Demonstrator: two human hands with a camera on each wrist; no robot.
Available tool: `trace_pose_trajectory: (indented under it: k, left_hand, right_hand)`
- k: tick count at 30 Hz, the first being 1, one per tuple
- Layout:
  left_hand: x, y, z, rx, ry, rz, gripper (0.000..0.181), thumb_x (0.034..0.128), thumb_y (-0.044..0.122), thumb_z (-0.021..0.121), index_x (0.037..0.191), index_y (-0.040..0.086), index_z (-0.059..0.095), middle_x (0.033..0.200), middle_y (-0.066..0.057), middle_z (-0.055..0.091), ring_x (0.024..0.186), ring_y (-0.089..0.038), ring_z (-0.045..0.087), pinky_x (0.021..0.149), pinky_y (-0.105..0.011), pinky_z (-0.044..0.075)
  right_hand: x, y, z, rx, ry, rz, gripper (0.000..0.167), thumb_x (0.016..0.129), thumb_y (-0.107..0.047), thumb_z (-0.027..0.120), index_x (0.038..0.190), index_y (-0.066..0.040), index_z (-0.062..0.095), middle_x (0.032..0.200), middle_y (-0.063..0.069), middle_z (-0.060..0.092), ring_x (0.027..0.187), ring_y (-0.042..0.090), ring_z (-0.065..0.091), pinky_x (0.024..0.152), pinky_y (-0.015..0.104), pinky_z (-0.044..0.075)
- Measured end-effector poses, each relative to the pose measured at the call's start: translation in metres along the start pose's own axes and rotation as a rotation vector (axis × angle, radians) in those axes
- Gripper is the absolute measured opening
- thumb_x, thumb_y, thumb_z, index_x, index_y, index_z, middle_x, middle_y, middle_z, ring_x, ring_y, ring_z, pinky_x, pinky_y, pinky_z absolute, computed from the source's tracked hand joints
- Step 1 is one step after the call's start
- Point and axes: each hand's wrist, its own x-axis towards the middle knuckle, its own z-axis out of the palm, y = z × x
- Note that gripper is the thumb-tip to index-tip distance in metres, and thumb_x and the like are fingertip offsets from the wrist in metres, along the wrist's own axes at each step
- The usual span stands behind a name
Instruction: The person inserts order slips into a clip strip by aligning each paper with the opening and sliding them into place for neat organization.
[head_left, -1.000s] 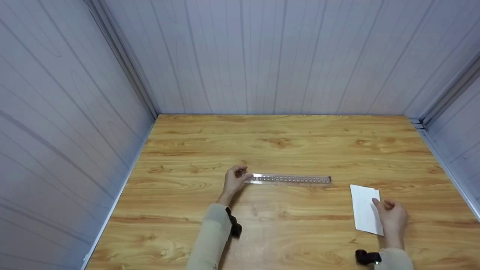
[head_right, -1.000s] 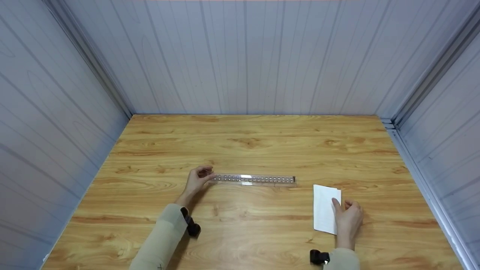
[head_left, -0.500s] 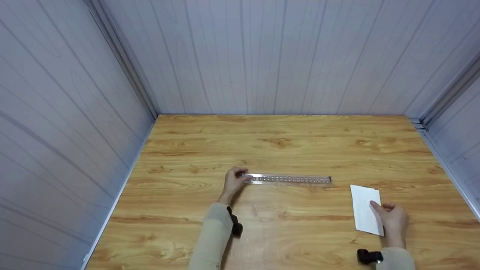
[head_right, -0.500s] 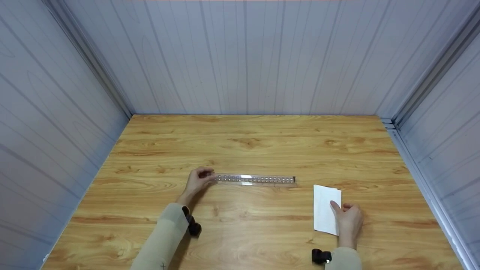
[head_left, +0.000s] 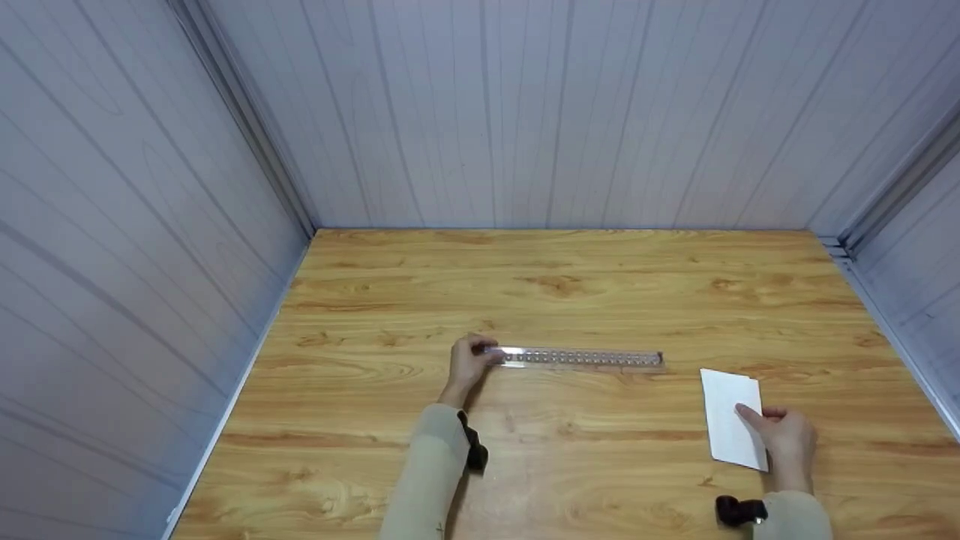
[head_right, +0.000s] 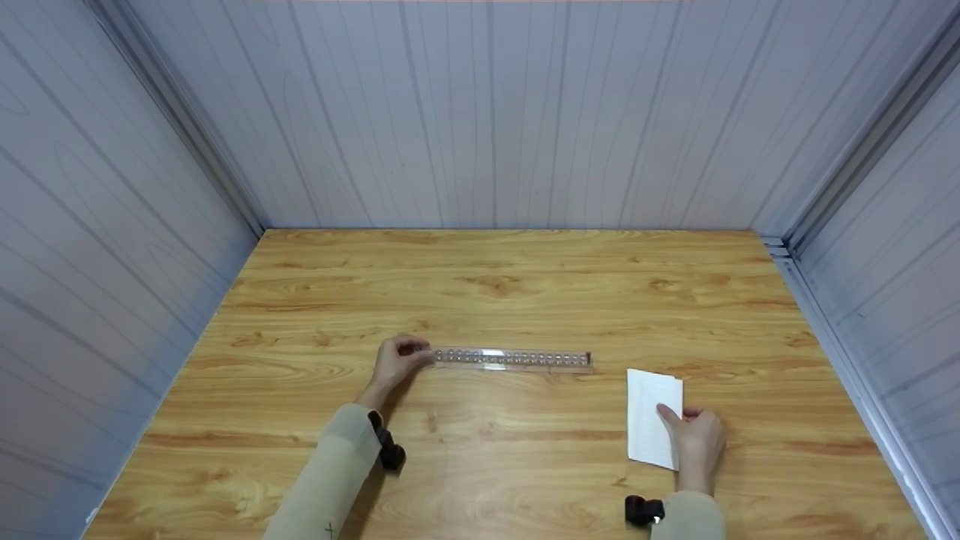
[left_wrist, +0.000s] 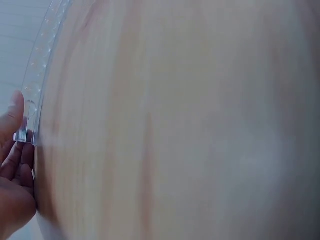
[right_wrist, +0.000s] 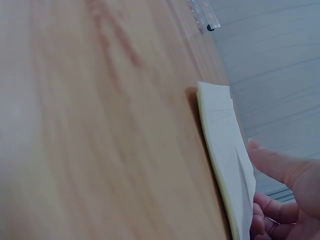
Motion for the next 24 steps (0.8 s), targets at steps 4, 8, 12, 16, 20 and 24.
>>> trace_pose_trajectory:
  k: [4,8,12,16,20,24]
  left_hand:
    - [0.000,0.000,0.000,-0.002,-0.008,-0.001,0.017,0.0688,0.001,0.073,0.083,-0.006,0.066,0.080,-0.013,0.062,0.078,-0.025,0.056,0.071,-0.030,0.046]
    - [0.001,-0.001,0.001,0.008,-0.013,0.014,0.016,0.0683,0.001,0.073,0.082,-0.006,0.067,0.078,-0.012,0.062,0.076,-0.023,0.055,0.069,-0.029,0.046]
    - [0.001,-0.002,0.001,0.021,-0.008,0.035,0.015,0.0681,0.001,0.073,0.080,-0.005,0.067,0.077,-0.012,0.061,0.075,-0.023,0.054,0.067,-0.028,0.045]
    - [0.001,0.000,0.001,0.032,-0.013,0.035,0.015,0.0682,0.002,0.073,0.080,-0.005,0.067,0.078,-0.013,0.061,0.076,-0.024,0.055,0.067,-0.028,0.045]
    - [0.001,-0.002,0.001,0.012,-0.015,0.037,0.016,0.0676,0.006,0.074,0.079,-0.003,0.068,0.078,-0.012,0.061,0.077,-0.025,0.055,0.069,-0.030,0.046]
    - [0.004,-0.014,0.003,-0.036,-0.006,0.123,0.018,0.0661,0.014,0.077,0.077,0.002,0.069,0.074,-0.007,0.060,0.072,-0.020,0.054,0.065,-0.028,0.045]
  right_hand:
    - [0.001,0.000,0.000,0.008,-0.011,0.013,0.069,0.070,-0.047,0.068,0.105,0.011,0.052,0.089,0.022,0.056,0.085,0.034,0.048,0.068,0.037,0.035]
    - [0.001,-0.001,0.000,0.006,-0.015,0.019,0.065,0.071,-0.042,0.070,0.104,0.011,0.052,0.082,0.018,0.057,0.081,0.032,0.049,0.066,0.036,0.034]
    - [0.002,-0.002,0.000,0.019,-0.025,0.040,0.061,0.072,-0.037,0.070,0.103,0.011,0.050,0.081,0.016,0.056,0.079,0.030,0.048,0.064,0.034,0.034]
    - [0.001,-0.001,0.001,0.040,-0.015,0.037,0.057,0.071,-0.033,0.072,0.102,0.010,0.051,0.084,0.017,0.054,0.079,0.029,0.047,0.063,0.032,0.034]
    - [0.000,0.000,0.002,0.057,0.001,0.020,0.056,0.070,-0.030,0.073,0.101,0.011,0.051,0.086,0.019,0.054,0.081,0.030,0.048,0.063,0.032,0.035]
    - [0.001,0.001,0.001,0.058,-0.004,0.032,0.059,0.070,-0.031,0.074,0.103,0.011,0.050,0.087,0.020,0.054,0.082,0.031,0.048,0.062,0.032,0.036]
